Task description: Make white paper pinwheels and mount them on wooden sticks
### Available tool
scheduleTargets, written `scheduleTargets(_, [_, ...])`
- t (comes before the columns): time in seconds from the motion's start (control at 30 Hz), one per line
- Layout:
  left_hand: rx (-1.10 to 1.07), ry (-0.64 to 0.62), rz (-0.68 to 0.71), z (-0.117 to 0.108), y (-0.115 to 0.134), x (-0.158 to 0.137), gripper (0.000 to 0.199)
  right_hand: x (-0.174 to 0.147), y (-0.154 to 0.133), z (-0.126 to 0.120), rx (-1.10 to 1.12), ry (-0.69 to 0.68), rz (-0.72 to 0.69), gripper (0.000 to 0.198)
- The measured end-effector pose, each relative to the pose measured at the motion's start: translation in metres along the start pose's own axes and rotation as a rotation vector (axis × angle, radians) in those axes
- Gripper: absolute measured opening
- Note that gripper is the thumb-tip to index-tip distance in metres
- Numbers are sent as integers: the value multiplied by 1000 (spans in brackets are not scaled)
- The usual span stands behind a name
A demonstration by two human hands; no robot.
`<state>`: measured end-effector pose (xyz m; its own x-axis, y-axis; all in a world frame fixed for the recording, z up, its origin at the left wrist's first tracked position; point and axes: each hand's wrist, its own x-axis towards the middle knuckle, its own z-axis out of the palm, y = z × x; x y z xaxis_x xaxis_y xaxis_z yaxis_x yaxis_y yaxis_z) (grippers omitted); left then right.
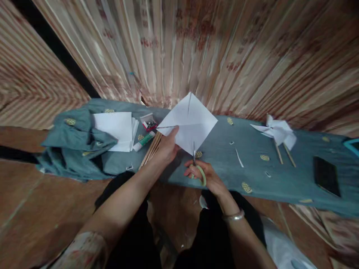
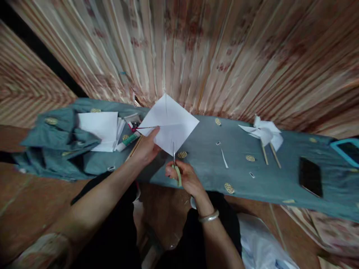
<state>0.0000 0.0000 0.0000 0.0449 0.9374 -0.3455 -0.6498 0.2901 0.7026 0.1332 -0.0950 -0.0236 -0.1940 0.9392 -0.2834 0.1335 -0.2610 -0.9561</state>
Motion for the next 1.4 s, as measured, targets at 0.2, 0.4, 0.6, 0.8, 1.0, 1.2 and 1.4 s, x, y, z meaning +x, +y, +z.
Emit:
scheduleTargets(0.2, [24,-33,-14,-2,2,-1,21,-1,0,2,9,17,1,51])
scheduleTargets(0.4, [-5,-43,-2,-1,4,-2,33,-2,0,3,36,32,23,48])
scheduleTargets(0.6, [-25,-27,-3,0,6,-2,32,-1,-1,4,80,57,40,48])
scheduleTargets(0.8, [-26,-20,0,-1,6,-1,31,0,-1,5,113,85,75,47])
scheduleTargets(1.0, [-30,-7,-7,-1,7,-1,31,1,4,5,126,87,58,44])
scheduleTargets(1.2, [-6,-41,11,-3,7,0,22,2,8,4,131,97,59,42])
scheduleTargets(1.4, [16,-21,-5,-2,3,-2,23,1,4,5,120,124,54,42])
